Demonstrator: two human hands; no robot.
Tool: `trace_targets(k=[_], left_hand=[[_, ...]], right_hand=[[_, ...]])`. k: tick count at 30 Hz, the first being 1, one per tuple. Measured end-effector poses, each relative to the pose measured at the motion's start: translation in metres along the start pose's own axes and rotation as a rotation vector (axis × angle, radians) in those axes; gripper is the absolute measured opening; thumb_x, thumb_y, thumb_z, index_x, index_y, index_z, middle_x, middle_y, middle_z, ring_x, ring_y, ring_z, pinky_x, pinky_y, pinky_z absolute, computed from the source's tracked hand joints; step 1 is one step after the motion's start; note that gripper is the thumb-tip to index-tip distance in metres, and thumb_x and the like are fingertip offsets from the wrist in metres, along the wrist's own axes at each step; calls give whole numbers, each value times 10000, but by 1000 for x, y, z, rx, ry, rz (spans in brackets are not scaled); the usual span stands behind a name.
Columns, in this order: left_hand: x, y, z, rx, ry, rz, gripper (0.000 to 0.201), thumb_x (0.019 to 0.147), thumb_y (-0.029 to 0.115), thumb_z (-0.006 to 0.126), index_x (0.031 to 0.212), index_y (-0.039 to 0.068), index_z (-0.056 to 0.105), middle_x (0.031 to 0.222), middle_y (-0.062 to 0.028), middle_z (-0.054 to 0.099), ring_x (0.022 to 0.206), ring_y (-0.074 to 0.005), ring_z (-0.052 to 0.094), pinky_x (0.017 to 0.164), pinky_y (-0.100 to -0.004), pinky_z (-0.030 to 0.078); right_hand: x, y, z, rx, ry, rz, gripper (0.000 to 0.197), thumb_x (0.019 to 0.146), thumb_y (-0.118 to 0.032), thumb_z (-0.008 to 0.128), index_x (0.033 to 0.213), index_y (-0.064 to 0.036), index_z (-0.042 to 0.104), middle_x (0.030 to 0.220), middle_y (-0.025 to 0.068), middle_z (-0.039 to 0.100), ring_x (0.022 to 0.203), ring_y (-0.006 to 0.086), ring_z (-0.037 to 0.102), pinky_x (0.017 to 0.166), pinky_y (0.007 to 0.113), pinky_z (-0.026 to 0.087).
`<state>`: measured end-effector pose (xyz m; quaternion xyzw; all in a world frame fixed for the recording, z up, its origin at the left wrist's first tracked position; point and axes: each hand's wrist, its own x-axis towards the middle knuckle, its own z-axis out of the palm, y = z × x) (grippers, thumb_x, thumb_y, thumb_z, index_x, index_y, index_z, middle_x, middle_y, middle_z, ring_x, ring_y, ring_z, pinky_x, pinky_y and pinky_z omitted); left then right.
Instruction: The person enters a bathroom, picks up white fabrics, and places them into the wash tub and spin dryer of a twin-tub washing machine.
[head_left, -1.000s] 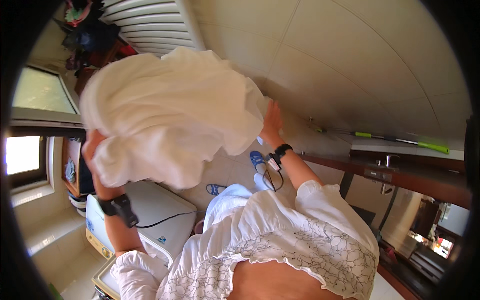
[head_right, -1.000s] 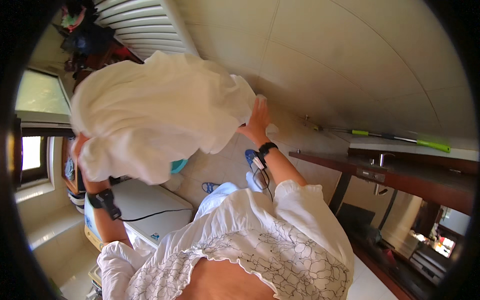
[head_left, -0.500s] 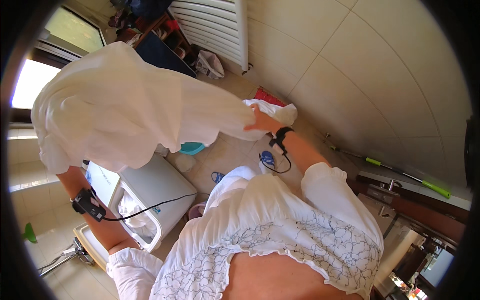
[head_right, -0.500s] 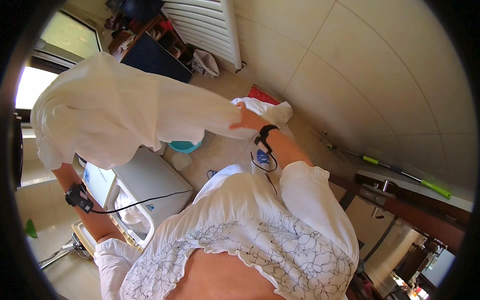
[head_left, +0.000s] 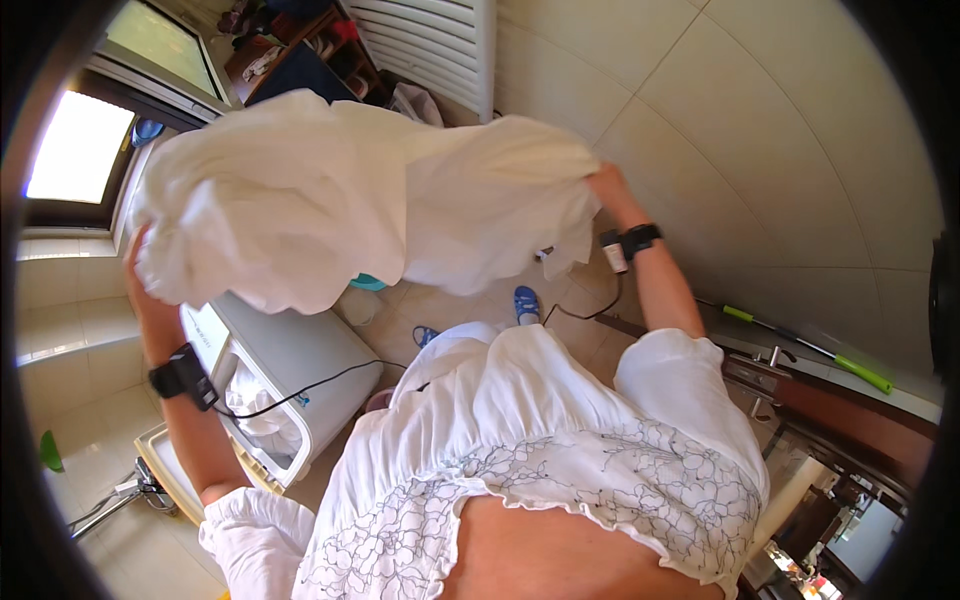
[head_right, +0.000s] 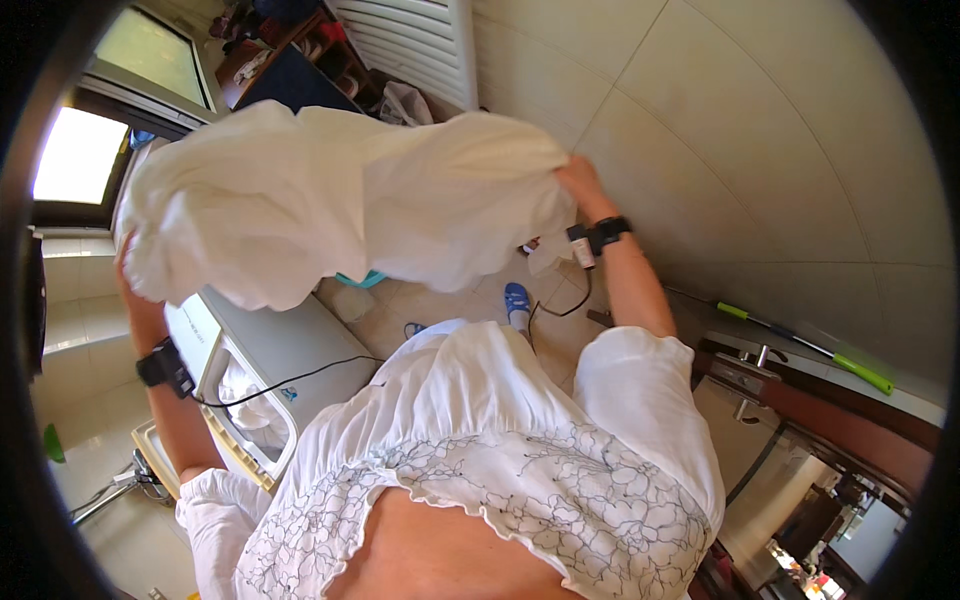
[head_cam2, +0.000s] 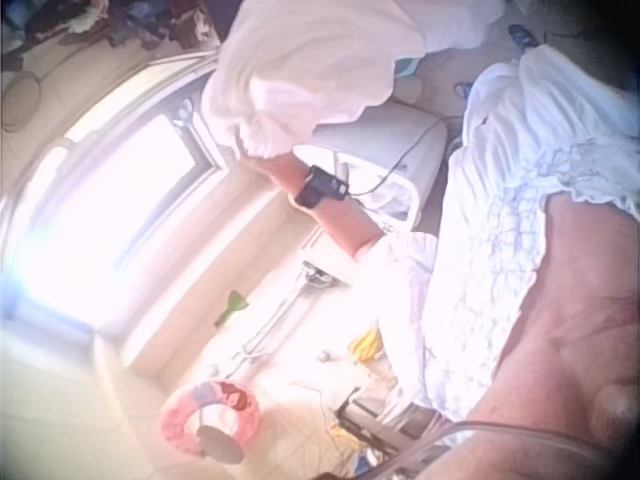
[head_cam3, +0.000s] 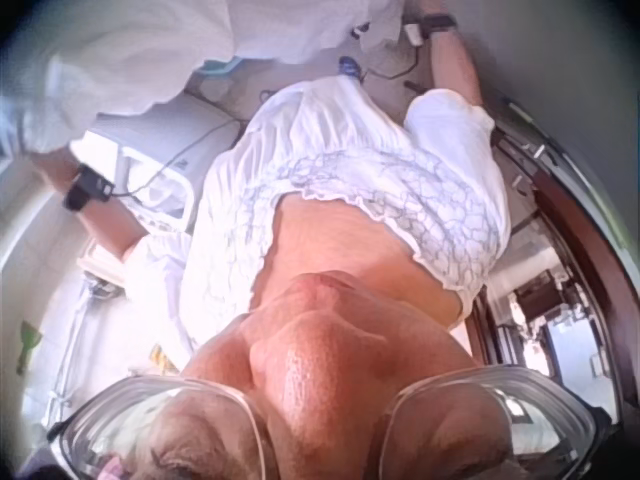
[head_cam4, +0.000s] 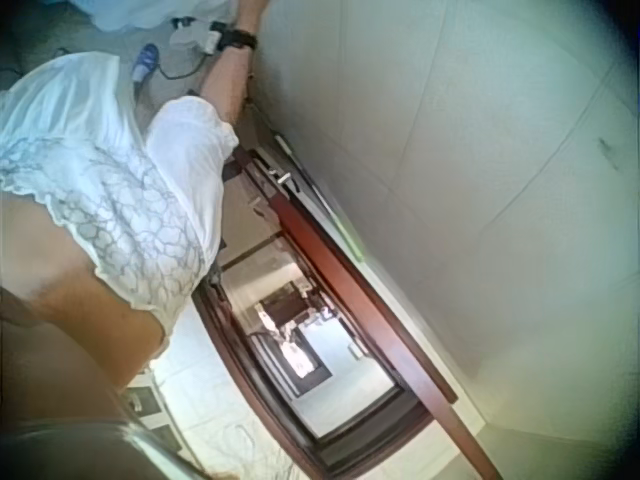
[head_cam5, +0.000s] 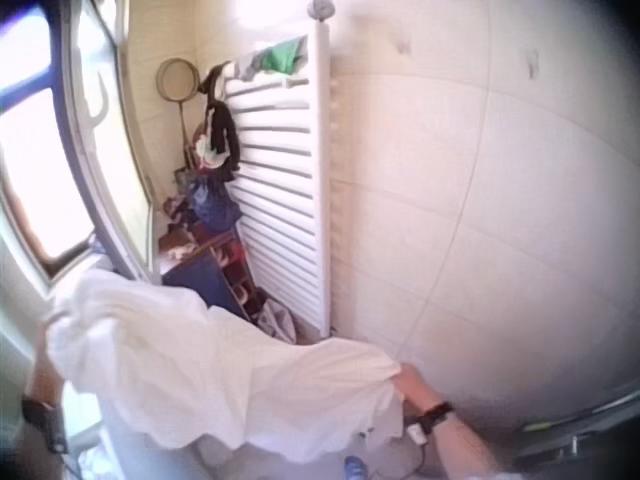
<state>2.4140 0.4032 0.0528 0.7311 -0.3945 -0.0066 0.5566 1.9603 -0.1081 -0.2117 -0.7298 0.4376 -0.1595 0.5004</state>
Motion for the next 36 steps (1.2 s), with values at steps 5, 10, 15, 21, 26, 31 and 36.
trace_targets(k=[5, 10, 15, 21, 26, 31, 36], left_hand=[[-15, 45, 143, -510, -20, -613, 458, 774, 14, 685, 1212, 36, 552, 1085, -82, 610, 961, -193, 624, 847, -352, 526], [-25, 97, 250, -444, -287, -97, 679, 730, 139, 773, 1313, 30, 443, 1141, -99, 601, 1022, -239, 615, 900, -352, 501], [-7, 129, 308, -68, 85, -76, 888, 611, 313, 865, 1312, 4, 417, 1109, -206, 619, 967, -330, 645, 822, -359, 524], [31, 102, 225, -59, 445, 188, 308, 793, 161, 718, 1042, 7, 621, 922, -91, 692, 849, -190, 669, 748, -310, 542], [-17, 143, 71, 429, 369, 334, 246, 832, 195, 649, 1030, 49, 656, 1001, -96, 700, 1016, -299, 628, 889, -412, 477], [-63, 221, -15, 995, 297, 440, 189, 804, 195, 602, 889, 37, 661, 898, -157, 677, 879, -364, 644, 770, -388, 496], [-135, 240, -101, 513, 554, 274, 224, 899, 111, 595, 1087, -10, 602, 1044, -104, 649, 981, -188, 615, 878, -331, 492]], right_hand=[[-51, -197, -82, 254, -212, -288, 391, 766, -116, 682, 1131, 10, 623, 1020, 74, 672, 927, 160, 632, 815, 291, 489], [-66, -325, -5, 345, -514, -501, 350, 774, -74, 663, 1115, -20, 605, 998, 39, 638, 926, 134, 610, 797, 280, 492], [-67, -381, 55, 280, -745, -634, 499, 758, -81, 737, 1205, -37, 519, 1120, 59, 590, 979, 154, 600, 806, 303, 508], [-117, -407, 82, 515, -508, -1023, 751, 723, -83, 794, 1340, -51, 367, 1291, 114, 471, 1054, 202, 564, 816, 336, 507], [-102, -324, 144, 60, -139, -1143, 963, 661, -109, 849, 1418, -80, 254, 1356, 190, 397, 1168, 296, 506, 873, 408, 495], [-50, -267, 317, -265, -435, -1473, 719, 783, -264, 744, 1370, -64, 381, 1364, 142, 451, 1199, 289, 483, 955, 395, 438], [-139, -355, 494, 307, -1402, -989, 311, 924, -170, 564, 1221, -80, 535, 1189, 68, 606, 1072, 240, 588, 910, 390, 483]])
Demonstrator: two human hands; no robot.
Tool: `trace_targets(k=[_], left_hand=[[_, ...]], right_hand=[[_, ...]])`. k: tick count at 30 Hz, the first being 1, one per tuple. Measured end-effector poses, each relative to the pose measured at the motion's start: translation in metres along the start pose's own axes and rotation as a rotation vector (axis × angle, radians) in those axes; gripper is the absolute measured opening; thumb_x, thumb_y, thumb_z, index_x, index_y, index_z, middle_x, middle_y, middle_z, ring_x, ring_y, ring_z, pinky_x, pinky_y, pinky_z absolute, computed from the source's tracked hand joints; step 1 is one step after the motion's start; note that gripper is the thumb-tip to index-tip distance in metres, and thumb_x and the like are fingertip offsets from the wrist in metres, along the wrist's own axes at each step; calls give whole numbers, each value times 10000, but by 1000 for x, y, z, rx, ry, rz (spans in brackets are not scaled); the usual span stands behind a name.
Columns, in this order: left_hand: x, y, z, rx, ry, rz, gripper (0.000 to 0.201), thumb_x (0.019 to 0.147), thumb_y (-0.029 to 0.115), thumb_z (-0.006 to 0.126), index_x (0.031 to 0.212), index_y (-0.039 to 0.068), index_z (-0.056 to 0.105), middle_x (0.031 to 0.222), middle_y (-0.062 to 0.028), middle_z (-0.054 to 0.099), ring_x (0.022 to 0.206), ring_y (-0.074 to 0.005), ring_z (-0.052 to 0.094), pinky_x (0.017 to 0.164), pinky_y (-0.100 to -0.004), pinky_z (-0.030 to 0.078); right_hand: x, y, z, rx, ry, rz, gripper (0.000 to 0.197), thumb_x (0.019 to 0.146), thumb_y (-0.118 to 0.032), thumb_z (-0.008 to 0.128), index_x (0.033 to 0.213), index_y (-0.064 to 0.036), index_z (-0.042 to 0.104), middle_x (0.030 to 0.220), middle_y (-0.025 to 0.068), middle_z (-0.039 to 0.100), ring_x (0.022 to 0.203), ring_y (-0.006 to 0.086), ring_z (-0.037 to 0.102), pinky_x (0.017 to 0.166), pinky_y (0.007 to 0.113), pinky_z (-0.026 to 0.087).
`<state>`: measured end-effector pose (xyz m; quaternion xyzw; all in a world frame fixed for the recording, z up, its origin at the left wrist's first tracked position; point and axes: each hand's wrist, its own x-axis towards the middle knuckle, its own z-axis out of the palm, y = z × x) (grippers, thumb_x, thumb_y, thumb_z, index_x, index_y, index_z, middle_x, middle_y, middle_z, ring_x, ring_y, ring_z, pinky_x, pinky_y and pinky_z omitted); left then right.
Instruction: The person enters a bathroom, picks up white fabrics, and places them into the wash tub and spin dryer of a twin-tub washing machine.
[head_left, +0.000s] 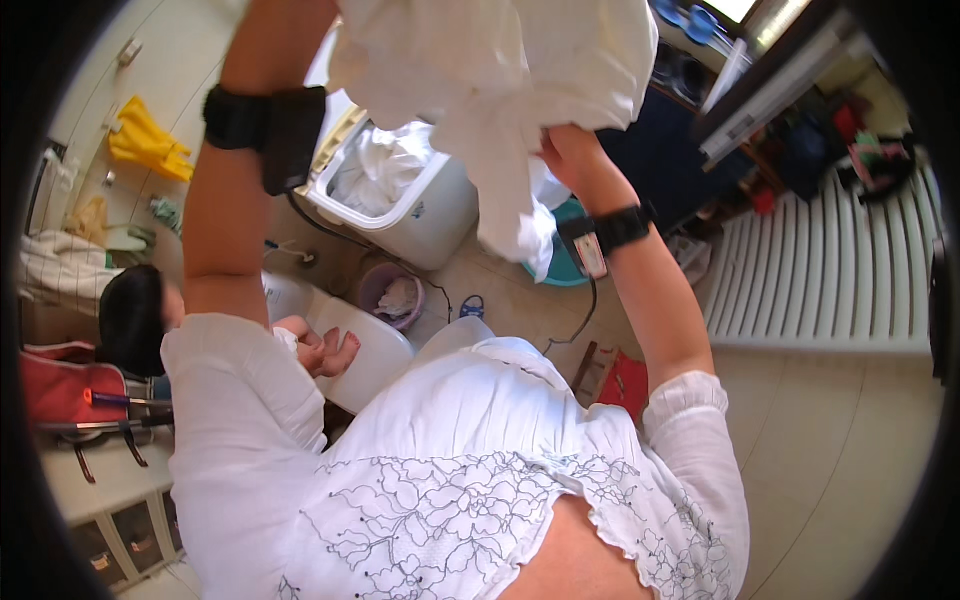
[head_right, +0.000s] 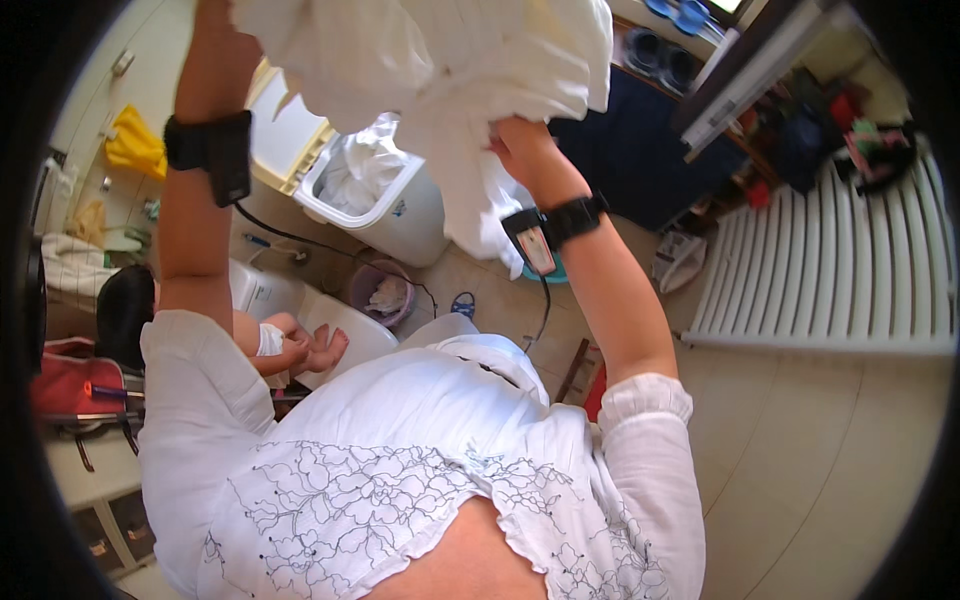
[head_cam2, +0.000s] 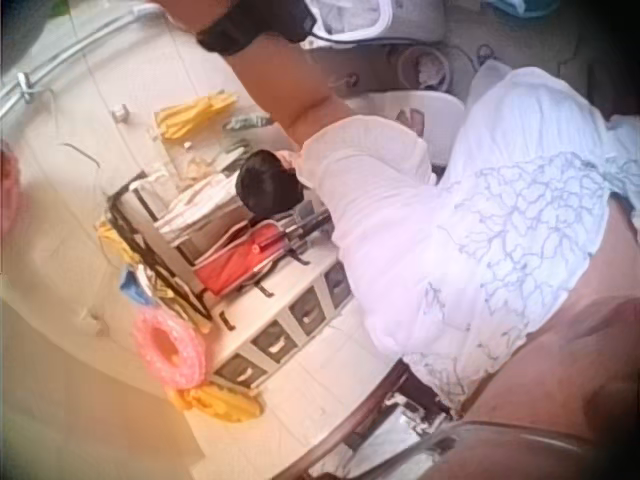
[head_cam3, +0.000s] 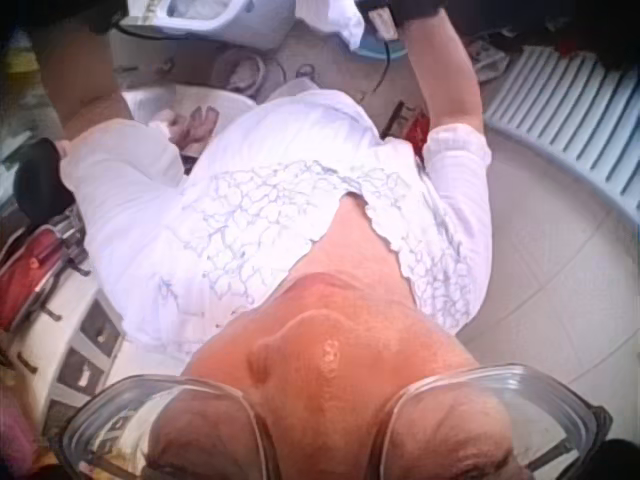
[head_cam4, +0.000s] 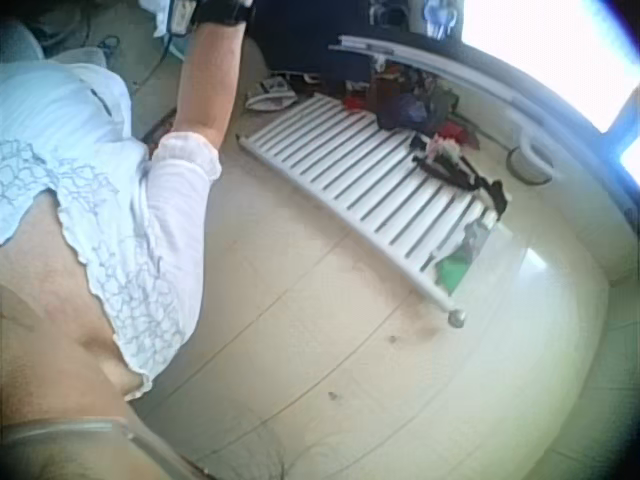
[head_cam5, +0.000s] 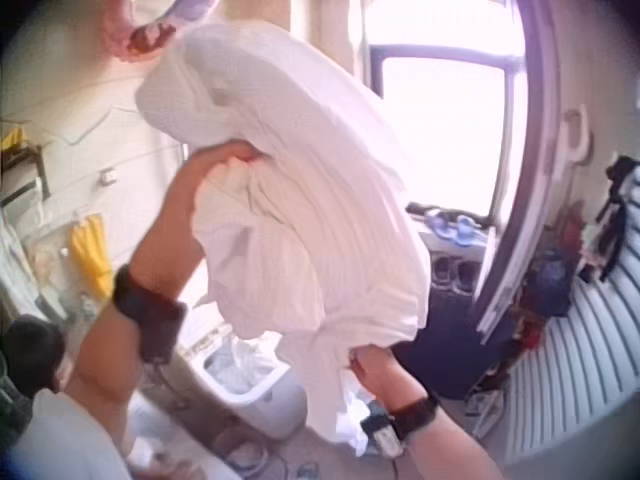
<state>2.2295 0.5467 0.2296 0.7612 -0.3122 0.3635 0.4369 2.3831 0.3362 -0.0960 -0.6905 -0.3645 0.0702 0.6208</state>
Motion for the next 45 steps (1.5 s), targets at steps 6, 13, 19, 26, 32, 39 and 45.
trace_targets(k=[6, 13, 19, 26, 32, 39, 45], left_hand=[[-19, -49, -131, 311, 139, 100, 331, 927, 107, 573, 1231, -10, 516, 1170, -115, 599, 1079, -204, 579, 957, -341, 466], [-124, -148, -136, 811, -49, -6, 432, 743, 156, 745, 1150, 72, 628, 952, -107, 678, 840, -221, 674, 758, -342, 535], [-350, -270, -62, -404, 752, -1593, 451, 761, 201, 757, 1122, -15, 594, 982, -102, 665, 800, -201, 646, 697, -331, 526], [-362, -234, -56, 931, 404, -1421, 1135, 593, 338, 880, 1425, -2, 187, 1495, -320, 74, 1298, -492, 327, 1007, -475, 401], [-319, -268, -50, 713, -471, -1517, 1293, 476, 416, 889, 1515, 359, 121, 1547, -288, -46, 1319, -551, 301, 1065, -532, 352], [-432, -382, -18, 584, -445, -1636, 1143, 607, 364, 820, 1507, 349, 116, 1529, -313, 27, 1272, -523, 396, 1024, -548, 399], [-485, -433, 17, 503, -500, -1653, 1264, 556, 385, 858, 1517, 192, 60, 1507, -331, 5, 1380, -536, 134, 1071, -519, 371]], right_hand=[[152, -31, 154, 100, -175, -164, 229, 941, -129, 540, 1156, -57, 566, 1160, 74, 605, 1027, 199, 585, 876, 357, 504], [146, 71, 176, -347, -541, -530, 562, 756, -233, 773, 1270, -128, 570, 1361, 91, 511, 1236, 312, 471, 1047, 394, 377], [113, 110, 143, 37, -323, 1013, 813, 702, -170, 809, 1367, -101, 347, 1213, 159, 498, 1018, 305, 563, 860, 446, 521], [128, 92, 164, -492, -477, 78, 1299, 450, -215, 923, 1512, -236, 174, 1550, 249, -33, 1262, 562, 357, 994, 563, 425], [178, 128, 205, -634, -738, -63, 1377, 370, -374, 939, 1516, -219, 192, 1537, 300, -64, 1365, 502, 269, 975, 685, 352], [211, 202, 264, -780, -1163, 311, 1435, 373, -444, 926, 1534, -261, 102, 1533, 289, -158, 1369, 534, 223, 984, 714, 306], [182, 299, 302, -845, -1057, 329, 1386, 377, -349, 939, 1521, -320, 157, 1562, 230, -116, 1397, 491, 191, 1093, 624, 244]])
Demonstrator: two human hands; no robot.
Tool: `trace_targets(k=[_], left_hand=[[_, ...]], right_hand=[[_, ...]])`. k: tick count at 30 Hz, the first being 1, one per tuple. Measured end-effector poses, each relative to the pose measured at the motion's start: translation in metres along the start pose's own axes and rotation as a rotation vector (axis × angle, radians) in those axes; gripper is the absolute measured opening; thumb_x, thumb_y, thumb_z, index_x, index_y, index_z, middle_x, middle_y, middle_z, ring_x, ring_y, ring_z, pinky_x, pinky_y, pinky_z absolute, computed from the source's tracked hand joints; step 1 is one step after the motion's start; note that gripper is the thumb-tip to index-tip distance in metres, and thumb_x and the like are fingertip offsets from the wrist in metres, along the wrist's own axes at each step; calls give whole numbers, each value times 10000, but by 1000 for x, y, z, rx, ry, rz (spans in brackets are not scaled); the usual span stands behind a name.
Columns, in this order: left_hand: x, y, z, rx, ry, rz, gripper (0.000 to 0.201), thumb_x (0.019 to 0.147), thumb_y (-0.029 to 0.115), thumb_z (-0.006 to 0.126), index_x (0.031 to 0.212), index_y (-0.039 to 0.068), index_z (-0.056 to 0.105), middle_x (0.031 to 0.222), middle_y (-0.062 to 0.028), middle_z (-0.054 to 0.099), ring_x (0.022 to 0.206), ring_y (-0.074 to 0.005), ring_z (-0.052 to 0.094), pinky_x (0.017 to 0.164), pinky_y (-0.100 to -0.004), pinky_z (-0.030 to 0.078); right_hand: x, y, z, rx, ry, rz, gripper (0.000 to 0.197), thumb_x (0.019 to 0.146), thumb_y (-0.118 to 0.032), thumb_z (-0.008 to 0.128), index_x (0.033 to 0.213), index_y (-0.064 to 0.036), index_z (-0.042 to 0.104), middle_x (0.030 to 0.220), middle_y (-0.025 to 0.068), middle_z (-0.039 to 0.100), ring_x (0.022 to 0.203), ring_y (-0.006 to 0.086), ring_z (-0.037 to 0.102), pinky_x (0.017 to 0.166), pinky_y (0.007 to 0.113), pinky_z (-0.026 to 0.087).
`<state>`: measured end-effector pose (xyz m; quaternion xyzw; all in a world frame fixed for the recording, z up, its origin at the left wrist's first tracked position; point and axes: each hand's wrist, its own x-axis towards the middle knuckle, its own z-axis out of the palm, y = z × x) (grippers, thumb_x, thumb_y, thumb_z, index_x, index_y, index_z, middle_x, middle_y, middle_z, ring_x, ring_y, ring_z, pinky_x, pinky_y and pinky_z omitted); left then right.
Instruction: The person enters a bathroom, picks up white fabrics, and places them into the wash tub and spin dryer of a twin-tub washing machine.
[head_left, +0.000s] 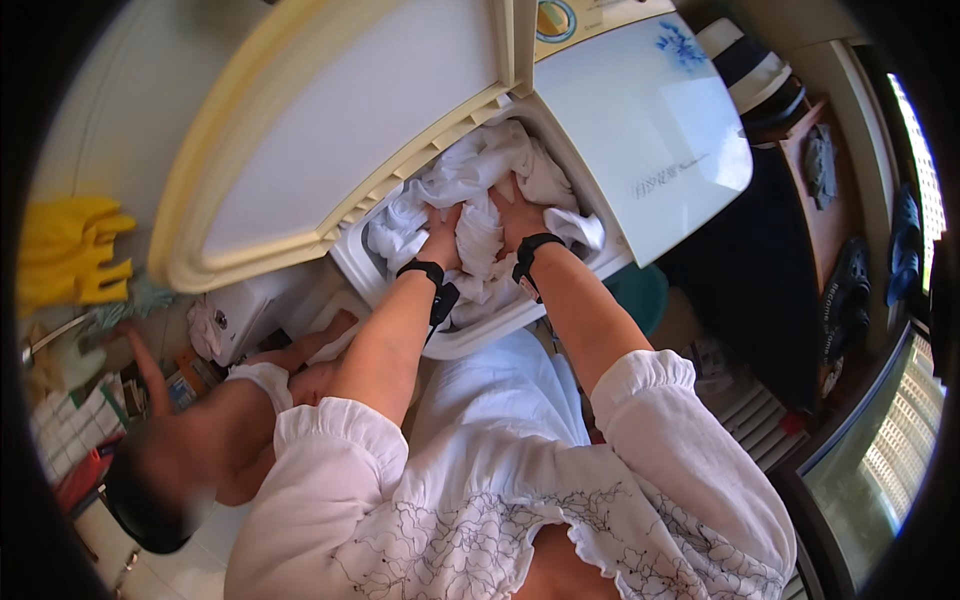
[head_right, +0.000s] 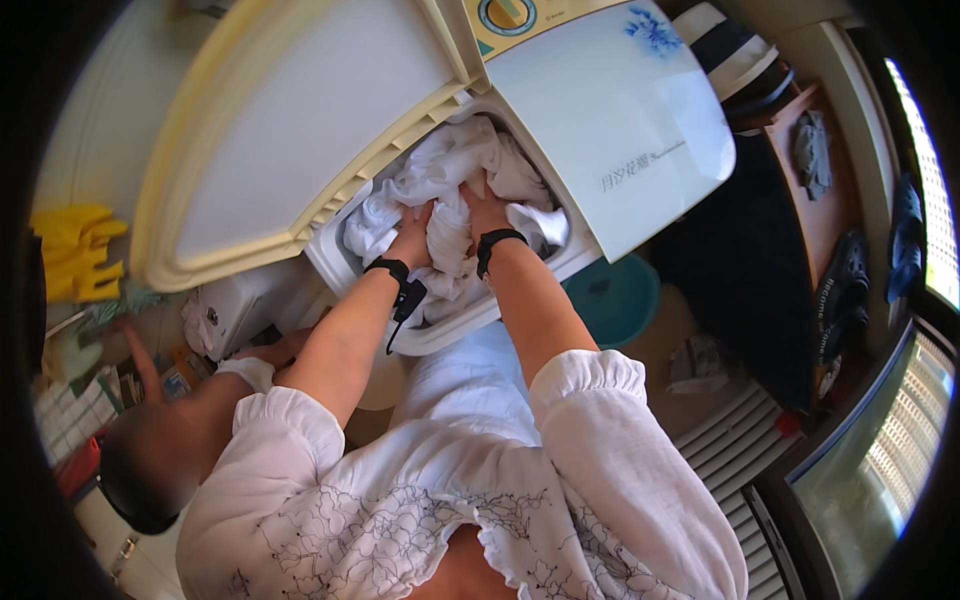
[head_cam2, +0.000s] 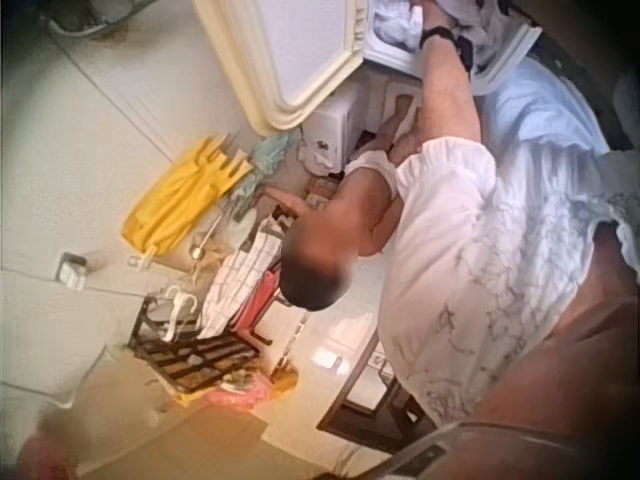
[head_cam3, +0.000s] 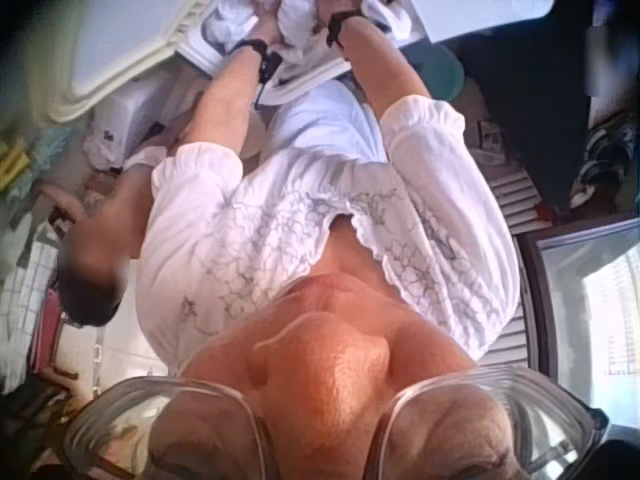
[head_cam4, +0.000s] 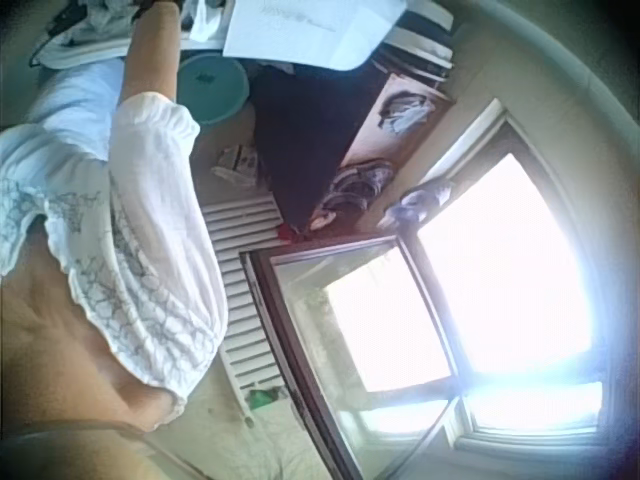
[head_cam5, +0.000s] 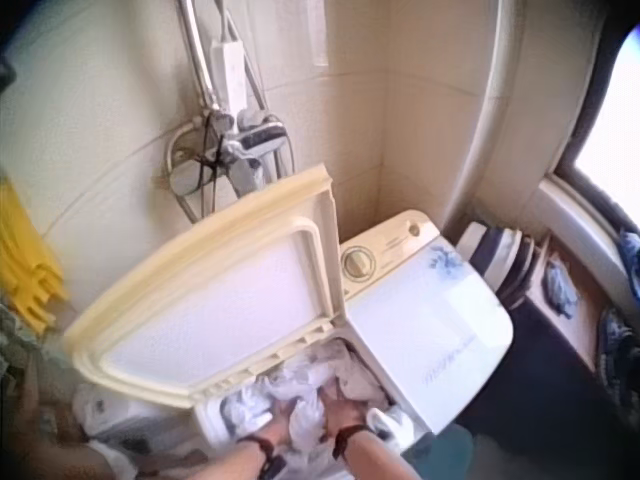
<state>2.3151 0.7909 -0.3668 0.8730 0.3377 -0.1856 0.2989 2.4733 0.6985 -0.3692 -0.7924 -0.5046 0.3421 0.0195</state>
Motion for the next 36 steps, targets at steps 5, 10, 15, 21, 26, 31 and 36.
trace_targets(k=[5, 10, 15, 21, 26, 31, 36], left_hand=[[34, -12, 8, 80, -160, -200, 1301, 433, 304, 914, 1485, 168, 161, 1473, -312, 197, 1283, -497, 380, 1031, -492, 422], [64, -22, 8, 111, -197, -203, 1210, 469, 303, 895, 1468, 136, 234, 1459, -282, 291, 1277, -442, 418, 1029, -463, 430], [89, -51, 30, 105, -157, -137, 1094, 541, 339, 857, 1448, 103, 294, 1436, -266, 364, 1284, -425, 418, 1032, -451, 425], [102, -72, 53, 61, -131, -66, 893, 633, 332, 806, 1393, 116, 391, 1362, -239, 463, 1223, -400, 489, 998, -445, 446], [113, -64, 58, 26, -130, -59, 794, 661, 322, 787, 1334, 63, 453, 1327, -230, 506, 1196, -397, 506, 996, -434, 440], [129, -102, 81, 311, -328, 28, 490, 739, 383, 704, 1120, 81, 648, 1120, -197, 646, 1031, -343, 633, 898, -442, 504], [126, -104, 100, 365, -229, -18, 339, 794, 263, 638, 1063, 57, 660, 1070, -167, 666, 980, -342, 648, 850, -437, 521]], right_hand=[[50, 14, 48, 112, 88, 39, 983, 603, -48, 808, 1448, -257, 352, 1434, 183, 415, 1305, 425, 401, 1049, 544, 382], [82, 28, 67, 471, -15, 86, 651, 851, 13, 517, 1437, -225, 366, 1294, 222, 530, 1037, 401, 626, 738, 472, 580], [102, 33, 64, 913, -225, 380, 597, 906, -26, 442, 1454, -234, 330, 1196, 223, 582, 960, 384, 647, 734, 442, 586], [104, 35, 74, 629, -246, 226, 650, 918, -531, 445, 1443, -161, 345, 1096, 199, 633, 862, 313, 644, 759, 441, 518], [116, 53, 93, 722, -250, 326, 620, 908, -448, 489, 1444, -175, 340, 1121, 185, 632, 914, 319, 643, 792, 435, 516], [129, 45, 90, 750, -309, 356, 607, 897, -346, 543, 1445, -193, 333, 1153, 167, 630, 980, 326, 641, 834, 428, 514], [115, 57, 76, 281, -190, -13, 1007, 614, -257, 835, 1453, -133, 292, 1185, 186, 622, 1043, 354, 622, 853, 413, 508]])
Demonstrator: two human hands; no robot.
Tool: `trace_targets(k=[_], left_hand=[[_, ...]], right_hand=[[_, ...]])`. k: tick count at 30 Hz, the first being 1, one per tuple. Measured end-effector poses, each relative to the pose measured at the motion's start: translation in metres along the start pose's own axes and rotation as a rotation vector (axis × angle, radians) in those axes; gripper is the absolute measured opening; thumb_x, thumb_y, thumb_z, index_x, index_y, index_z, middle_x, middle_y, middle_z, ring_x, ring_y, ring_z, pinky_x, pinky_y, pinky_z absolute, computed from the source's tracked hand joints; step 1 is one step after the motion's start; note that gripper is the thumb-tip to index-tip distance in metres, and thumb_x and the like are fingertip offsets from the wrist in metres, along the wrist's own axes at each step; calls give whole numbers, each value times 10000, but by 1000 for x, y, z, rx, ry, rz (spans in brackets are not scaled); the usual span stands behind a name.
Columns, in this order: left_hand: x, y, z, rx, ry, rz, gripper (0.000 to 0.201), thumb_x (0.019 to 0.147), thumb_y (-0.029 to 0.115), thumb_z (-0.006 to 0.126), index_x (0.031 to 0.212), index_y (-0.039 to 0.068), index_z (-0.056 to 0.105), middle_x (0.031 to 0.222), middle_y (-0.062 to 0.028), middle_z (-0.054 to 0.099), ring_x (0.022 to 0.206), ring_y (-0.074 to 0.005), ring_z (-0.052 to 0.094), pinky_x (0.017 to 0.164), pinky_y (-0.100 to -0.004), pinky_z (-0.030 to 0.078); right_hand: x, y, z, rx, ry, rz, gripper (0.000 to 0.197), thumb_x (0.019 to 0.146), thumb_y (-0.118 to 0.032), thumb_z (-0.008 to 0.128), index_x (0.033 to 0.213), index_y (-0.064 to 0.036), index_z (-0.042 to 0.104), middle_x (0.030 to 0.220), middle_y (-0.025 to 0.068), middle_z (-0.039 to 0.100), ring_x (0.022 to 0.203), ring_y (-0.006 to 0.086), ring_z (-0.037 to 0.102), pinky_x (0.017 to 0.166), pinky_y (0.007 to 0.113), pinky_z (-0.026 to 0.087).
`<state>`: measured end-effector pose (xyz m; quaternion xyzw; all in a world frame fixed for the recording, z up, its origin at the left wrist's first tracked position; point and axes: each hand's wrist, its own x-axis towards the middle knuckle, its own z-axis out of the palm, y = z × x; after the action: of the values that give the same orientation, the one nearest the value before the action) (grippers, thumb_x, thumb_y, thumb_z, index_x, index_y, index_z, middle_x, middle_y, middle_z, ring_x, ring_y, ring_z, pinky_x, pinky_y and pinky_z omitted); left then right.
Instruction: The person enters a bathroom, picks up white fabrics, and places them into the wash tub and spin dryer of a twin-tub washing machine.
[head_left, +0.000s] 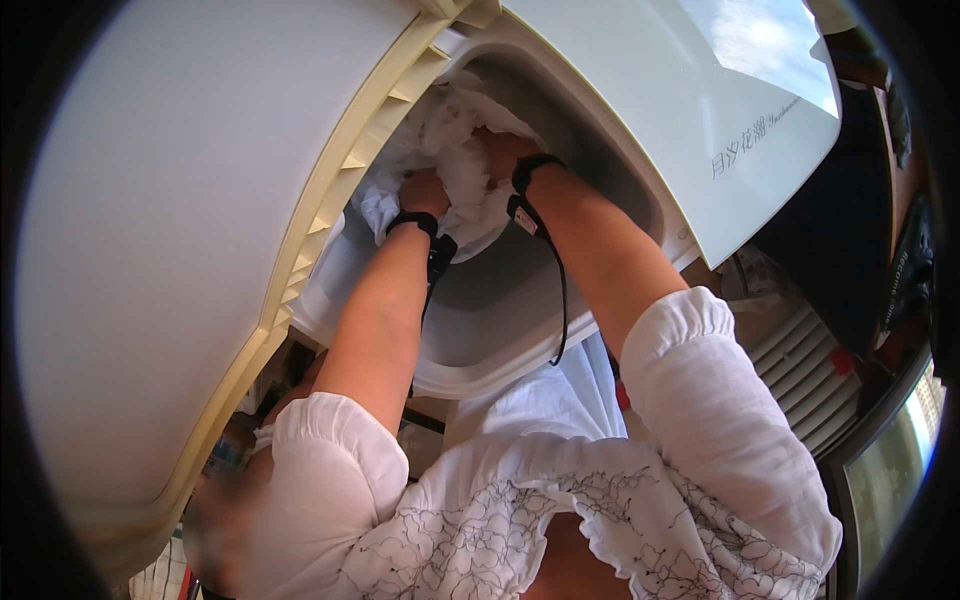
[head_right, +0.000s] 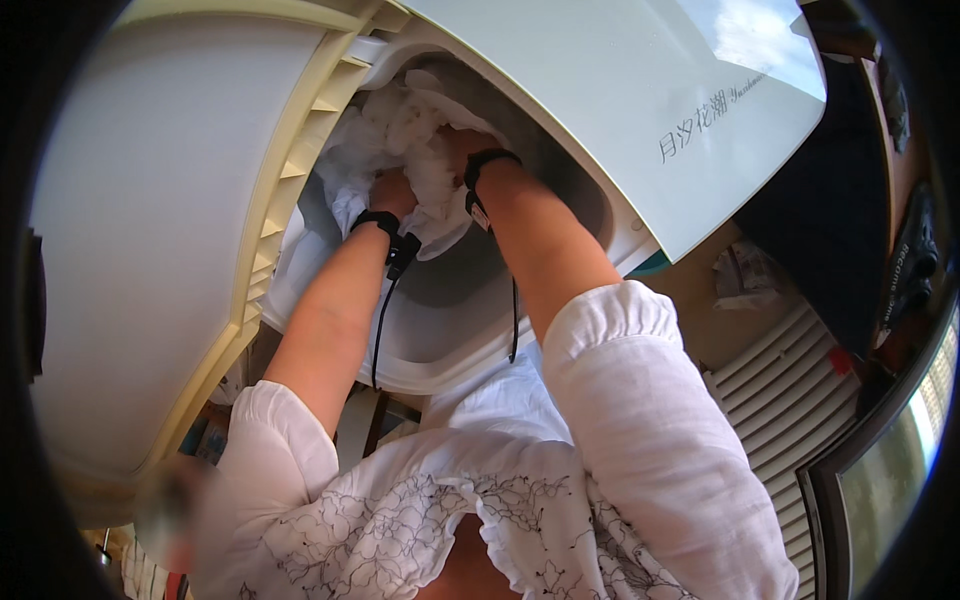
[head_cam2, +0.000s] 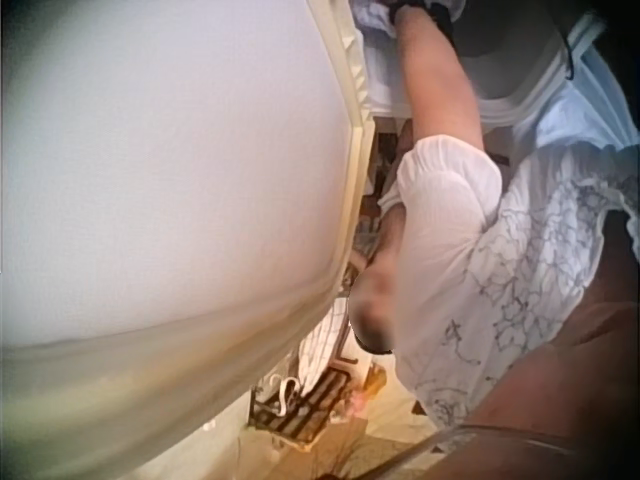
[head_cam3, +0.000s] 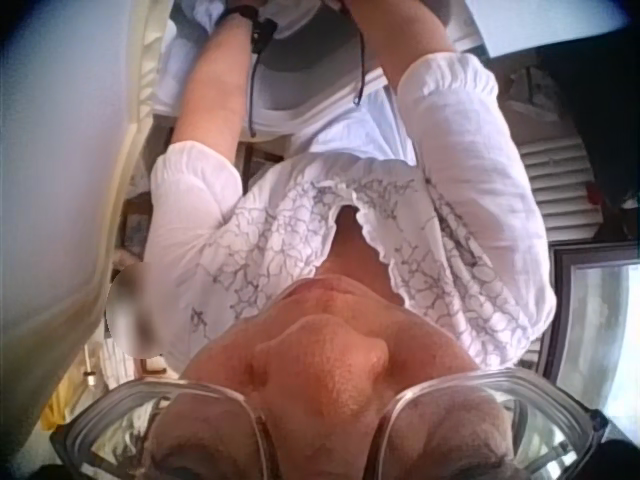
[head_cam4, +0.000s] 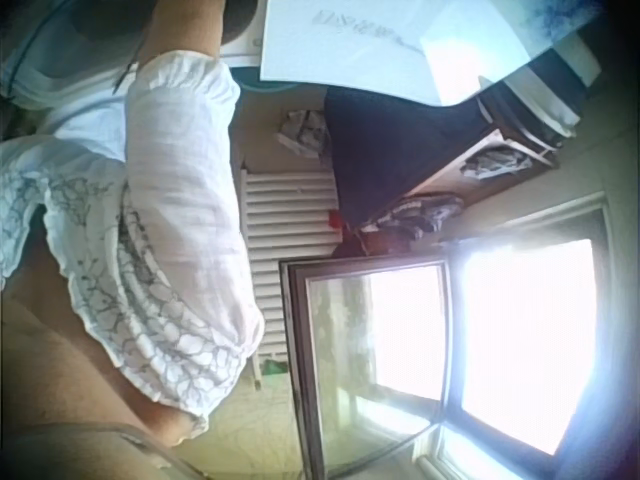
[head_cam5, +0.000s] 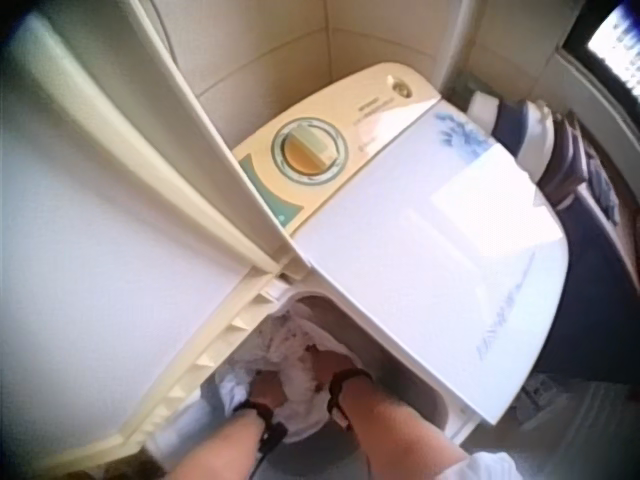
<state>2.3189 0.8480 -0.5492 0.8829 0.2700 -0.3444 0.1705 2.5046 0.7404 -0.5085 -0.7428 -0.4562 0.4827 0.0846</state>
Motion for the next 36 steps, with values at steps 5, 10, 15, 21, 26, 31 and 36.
trace_targets(k=[5, 10, 15, 21, 26, 31, 36], left_hand=[[11, -11, 15, -33, 136, -96, 327, 821, 203, 588, 1111, 55, 628, 1085, -159, 655, 1028, -326, 630, 880, -419, 504], [19, -17, 18, -188, 140, 112, 492, 847, 269, 613, 1282, 62, 516, 1277, -192, 560, 1197, -338, 524, 986, -406, 424], [-8, -12, -30, -355, 81, 203, 521, 862, 301, 601, 1310, 56, 495, 1313, -213, 530, 1232, -354, 487, 1026, -408, 383], [-98, 41, -118, -392, -101, -12, 725, 704, 218, 784, 1342, 69, 475, 1382, -275, 435, 1273, -376, 434, 1015, -429, 389], [-136, 38, -113, -369, 104, -329, 1231, 506, 205, 922, 1509, 257, 209, 1497, -384, -50, 1422, -483, 39, 1089, -399, 344], [-102, 51, -68, -599, -11, -318, 1343, 484, 267, 936, 1530, 208, 97, 1481, -375, 39, 1413, -504, -37, 1144, -429, 229], [-59, 42, -24, -349, -75, -284, 1314, 522, 286, 911, 1525, 99, 83, 1463, -273, 340, 1390, -491, 175, 1128, -436, 257]], right_hand=[[-26, -2, -49, 211, -187, -200, 1032, 532, -324, 867, 1420, -163, 367, 1284, 139, 579, 1158, 319, 569, 954, 389, 456], [-47, -26, -30, 205, -98, -353, 1176, 467, -232, 890, 1476, -141, 292, 1238, 144, 598, 1136, 311, 575, 933, 380, 474], [-15, -30, 10, 211, -18, -199, 1112, 491, -195, 878, 1452, -133, 322, 1246, 150, 590, 1133, 319, 576, 936, 388, 476], [-8, -5, 35, 228, 10, 129, 1036, 519, -149, 865, 1422, -124, 358, 1257, 156, 581, 1129, 329, 578, 939, 397, 478], [-8, -5, 42, 232, -12, 168, 974, 542, -112, 853, 1398, -116, 388, 1265, 162, 574, 1125, 337, 579, 942, 404, 480], [-17, 2, 45, 203, -77, 129, 912, 566, -74, 841, 1373, -108, 418, 1274, 167, 567, 1122, 344, 580, 945, 412, 482], [-6, 16, 73, 331, 1, 338, 713, 713, -118, 759, 1350, -74, 443, 1296, 176, 553, 1133, 358, 571, 954, 421, 472]])
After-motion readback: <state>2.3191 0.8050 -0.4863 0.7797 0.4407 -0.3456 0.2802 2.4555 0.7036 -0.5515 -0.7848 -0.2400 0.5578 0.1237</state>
